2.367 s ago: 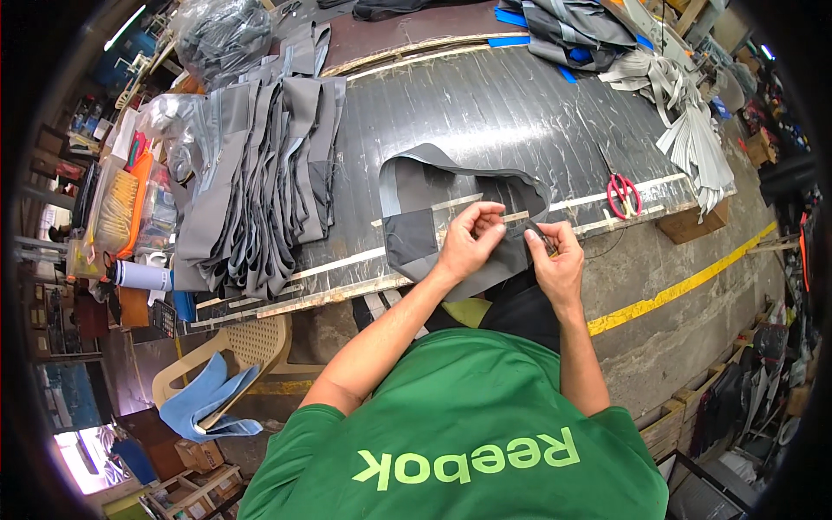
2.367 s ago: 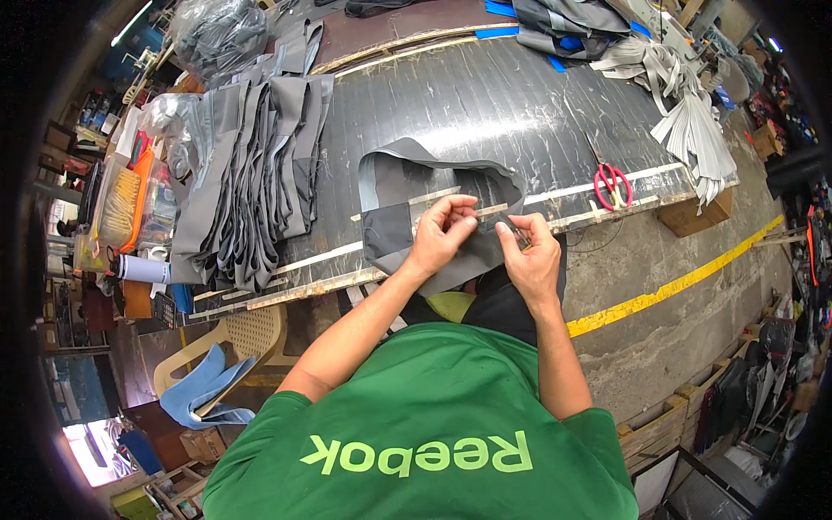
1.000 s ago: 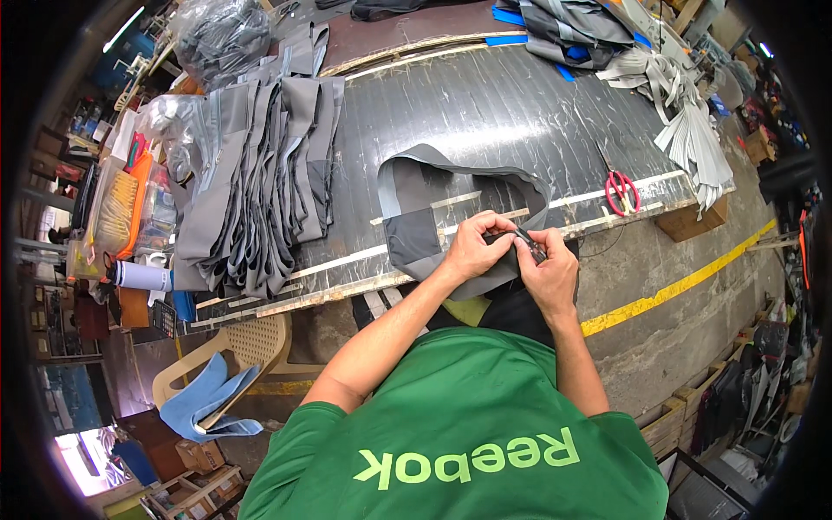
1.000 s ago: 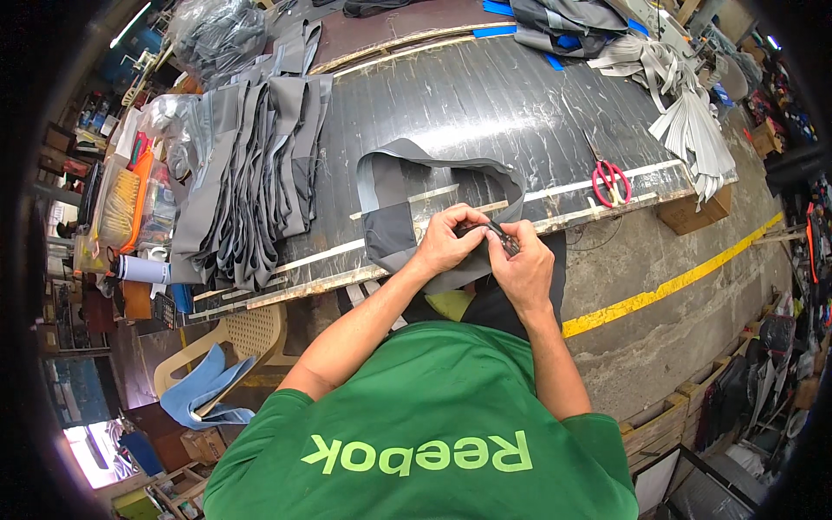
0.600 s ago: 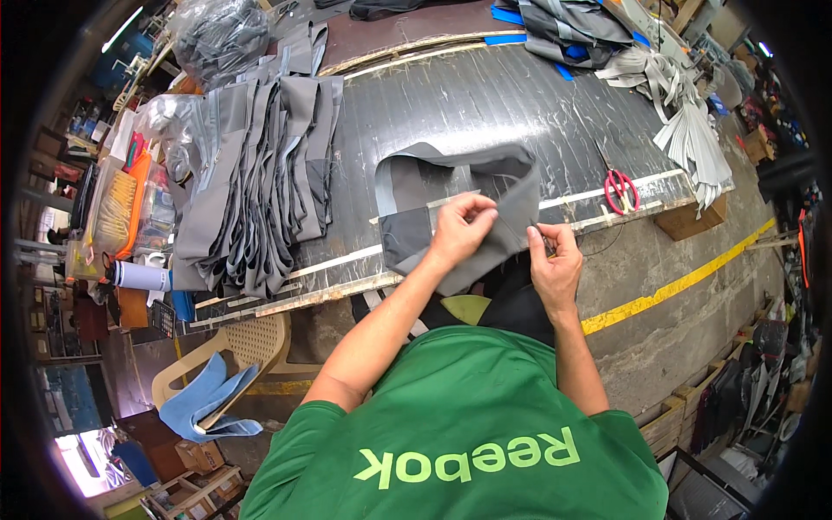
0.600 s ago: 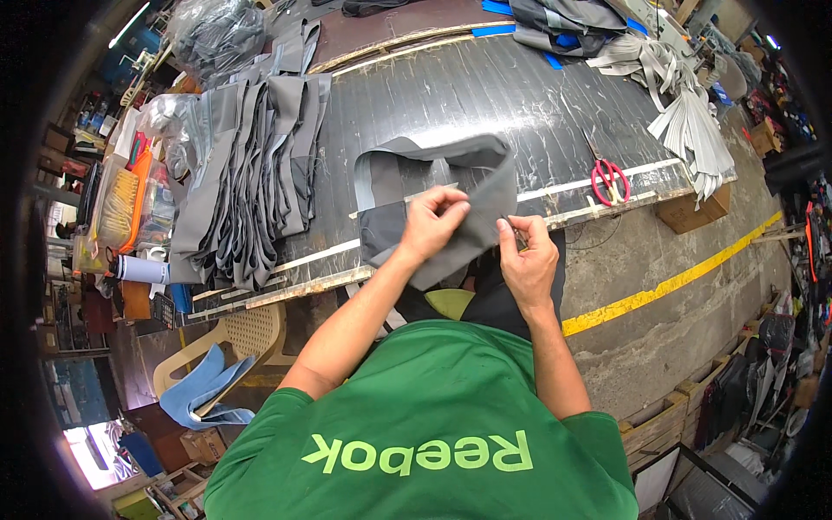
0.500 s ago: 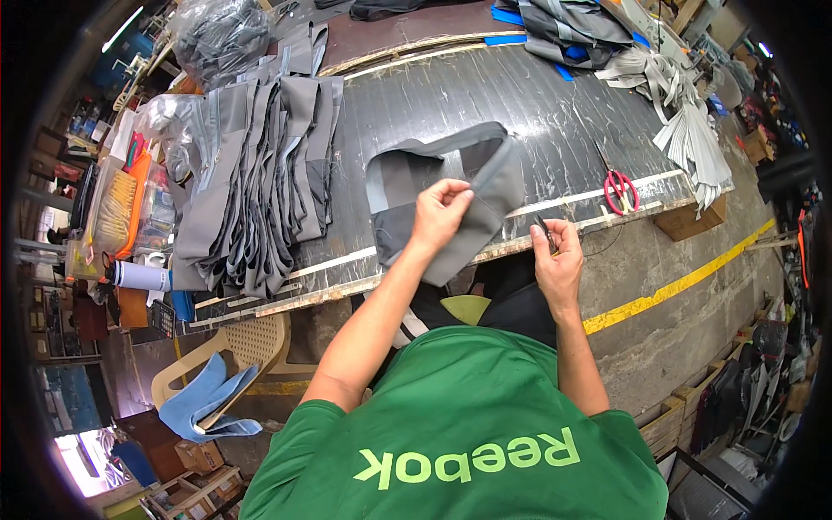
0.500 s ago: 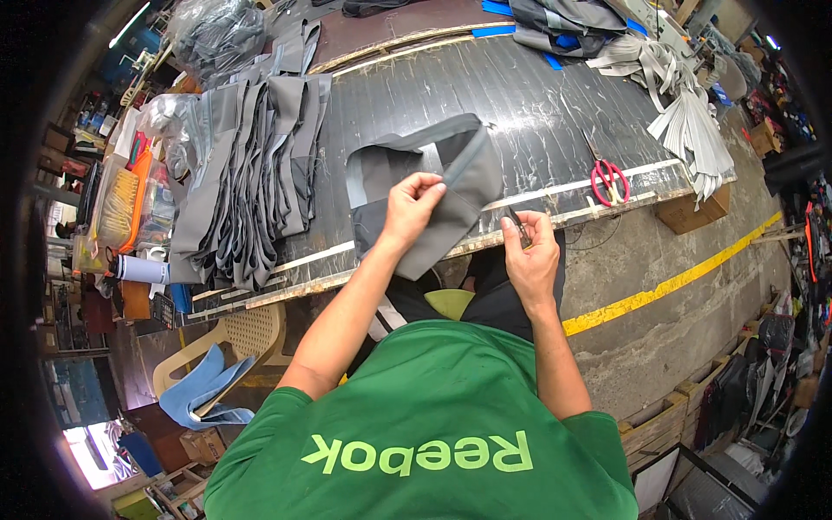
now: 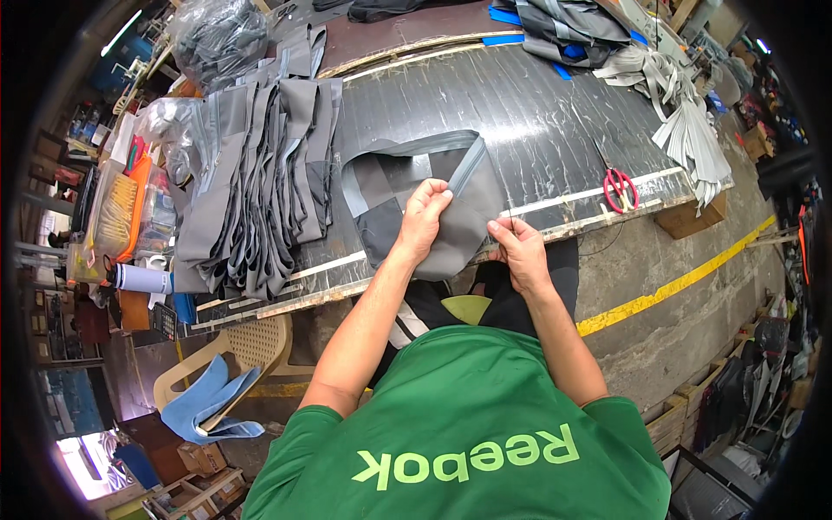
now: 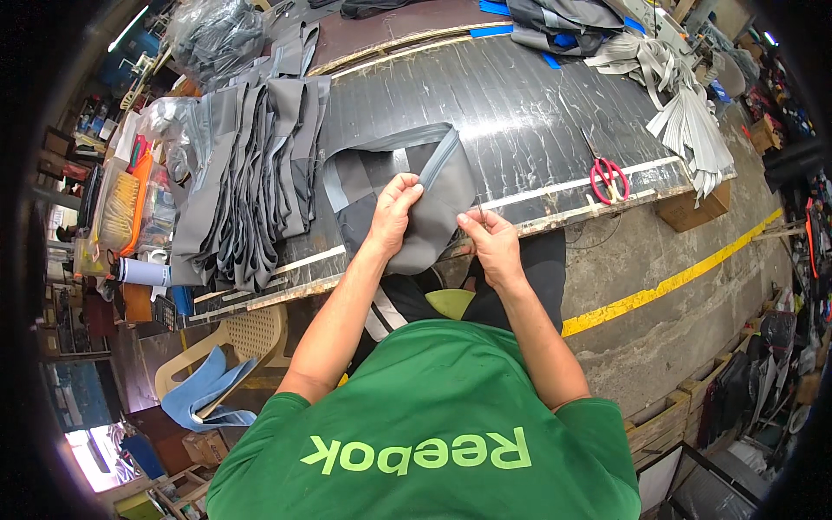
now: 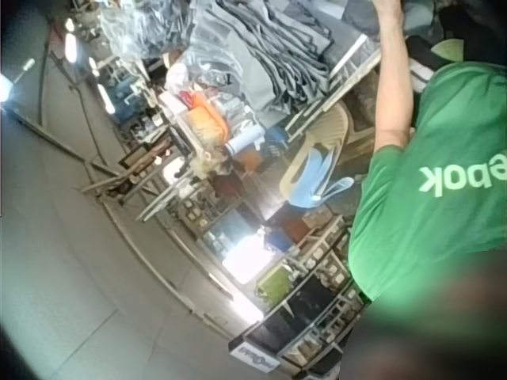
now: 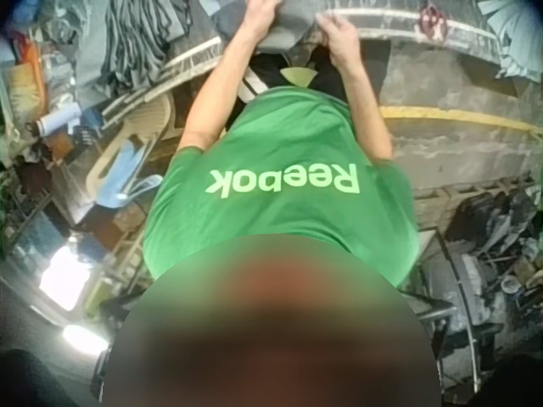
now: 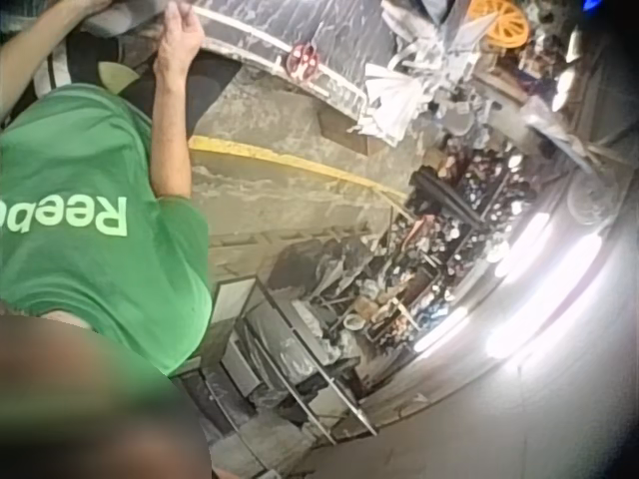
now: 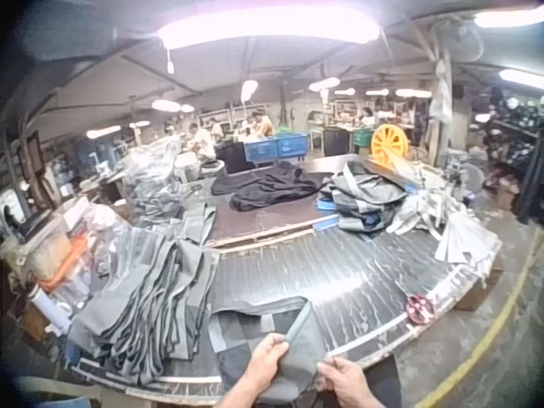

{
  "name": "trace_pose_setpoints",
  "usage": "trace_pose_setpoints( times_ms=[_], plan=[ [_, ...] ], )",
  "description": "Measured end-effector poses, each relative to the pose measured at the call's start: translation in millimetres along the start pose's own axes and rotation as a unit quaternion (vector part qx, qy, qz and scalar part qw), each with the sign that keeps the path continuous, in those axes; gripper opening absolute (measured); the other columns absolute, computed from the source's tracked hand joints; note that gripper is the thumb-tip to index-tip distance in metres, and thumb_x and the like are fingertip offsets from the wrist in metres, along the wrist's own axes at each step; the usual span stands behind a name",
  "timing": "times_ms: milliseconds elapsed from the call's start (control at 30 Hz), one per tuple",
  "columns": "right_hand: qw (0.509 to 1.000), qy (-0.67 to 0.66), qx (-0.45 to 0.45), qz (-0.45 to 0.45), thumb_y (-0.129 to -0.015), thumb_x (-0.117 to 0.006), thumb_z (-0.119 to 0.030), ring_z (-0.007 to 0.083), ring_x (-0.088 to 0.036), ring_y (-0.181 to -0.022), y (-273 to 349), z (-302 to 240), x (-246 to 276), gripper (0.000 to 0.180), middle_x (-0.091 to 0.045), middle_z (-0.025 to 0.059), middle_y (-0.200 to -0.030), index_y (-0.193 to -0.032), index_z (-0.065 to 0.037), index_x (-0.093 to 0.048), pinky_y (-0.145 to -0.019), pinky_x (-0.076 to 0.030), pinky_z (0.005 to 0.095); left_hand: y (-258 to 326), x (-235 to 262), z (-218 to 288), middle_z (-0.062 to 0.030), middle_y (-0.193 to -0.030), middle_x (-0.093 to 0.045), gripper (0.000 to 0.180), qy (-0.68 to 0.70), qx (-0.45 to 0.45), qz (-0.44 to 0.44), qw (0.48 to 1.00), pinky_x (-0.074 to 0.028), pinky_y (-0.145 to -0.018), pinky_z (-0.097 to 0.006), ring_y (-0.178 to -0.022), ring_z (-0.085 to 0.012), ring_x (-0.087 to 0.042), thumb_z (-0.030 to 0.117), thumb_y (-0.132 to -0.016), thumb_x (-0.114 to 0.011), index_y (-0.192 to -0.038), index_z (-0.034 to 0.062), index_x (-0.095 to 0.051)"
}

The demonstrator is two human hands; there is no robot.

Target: Inspecting and folding gray fabric strips at a factory workbench.

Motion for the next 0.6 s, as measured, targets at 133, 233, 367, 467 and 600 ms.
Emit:
trace_pose_setpoints(
  times_ms=[133,233,367,467,600],
  plan=[
    [0.999,0.048,0.004,0.017,-0.101,-0.079,-0.023,0.0021,-0.058,-0.069,5.8,3.5,11.7,0.019,-0.069,-0.0045,-0.087,-0.106,-0.005,-0.075,-0.061,-0.056,0.0229,-2.2,19.4,2.6,0.0065,-0.100,-0.065,0.012,-0.037,-0.027,0.015,0.999,-0.047,-0.085,-0.023,-0.091,-0.0029,-0.057,0.013,-0.105,-0.066,-0.117,0.0091,-0.066],
    [0.997,0.069,0.024,0.007,-0.101,-0.079,-0.023,0.0038,-0.061,-0.074,7.4,7.7,9.8,0.019,-0.071,-0.0037,-0.090,-0.107,-0.005,-0.076,-0.063,-0.053,0.0230,-2.4,20.9,2.0,0.0059,-0.099,-0.066,0.014,-0.079,-0.025,0.015,0.996,-0.048,-0.083,-0.024,-0.091,-0.0036,-0.057,0.010,-0.104,-0.067,-0.118,0.0070,-0.065],
    [0.991,0.110,0.079,0.019,-0.101,-0.078,-0.021,0.0015,-0.055,-0.067,8.6,0.0,10.6,0.017,-0.067,-0.0057,-0.081,-0.104,-0.004,-0.076,-0.061,-0.049,0.0209,46.7,-26.8,87.1,-0.0115,-0.104,-0.066,0.034,-0.399,-0.342,0.159,0.836,-0.053,-0.082,-0.035,-0.087,-0.0245,-0.061,-0.001,-0.082,-0.074,-0.115,0.0035,-0.067],
    [0.980,0.168,0.103,0.032,-0.102,-0.077,-0.018,0.0000,-0.053,-0.068,12.7,-17.5,7.2,0.016,-0.065,-0.0069,-0.077,-0.099,-0.003,-0.076,-0.060,-0.044,0.0210,66.5,-72.1,95.5,-0.0136,-0.107,-0.068,0.040,-0.413,-0.360,-0.054,0.835,-0.055,-0.086,-0.039,-0.097,-0.0299,-0.066,0.001,-0.077,-0.079,-0.116,0.0029,-0.068],
    [0.964,0.214,0.151,0.041,-0.100,-0.079,-0.017,0.0002,-0.051,-0.069,16.4,-32.5,1.8,0.017,-0.065,-0.0064,-0.075,-0.095,-0.001,-0.075,-0.059,-0.042,0.0228,66.4,-83.9,64.9,-0.0130,-0.103,-0.070,0.035,-0.453,-0.341,-0.062,0.821,-0.057,-0.083,-0.042,-0.096,-0.0328,-0.070,0.004,-0.078,-0.083,-0.112,0.0056,-0.073]
  ],
)
Point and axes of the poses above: each hand's wrist, its own y-axis away from the middle knuckle, its own x-axis out of the back of the hand, z = x × y, the point moved 8 cm from there along -y, towards the middle knuckle
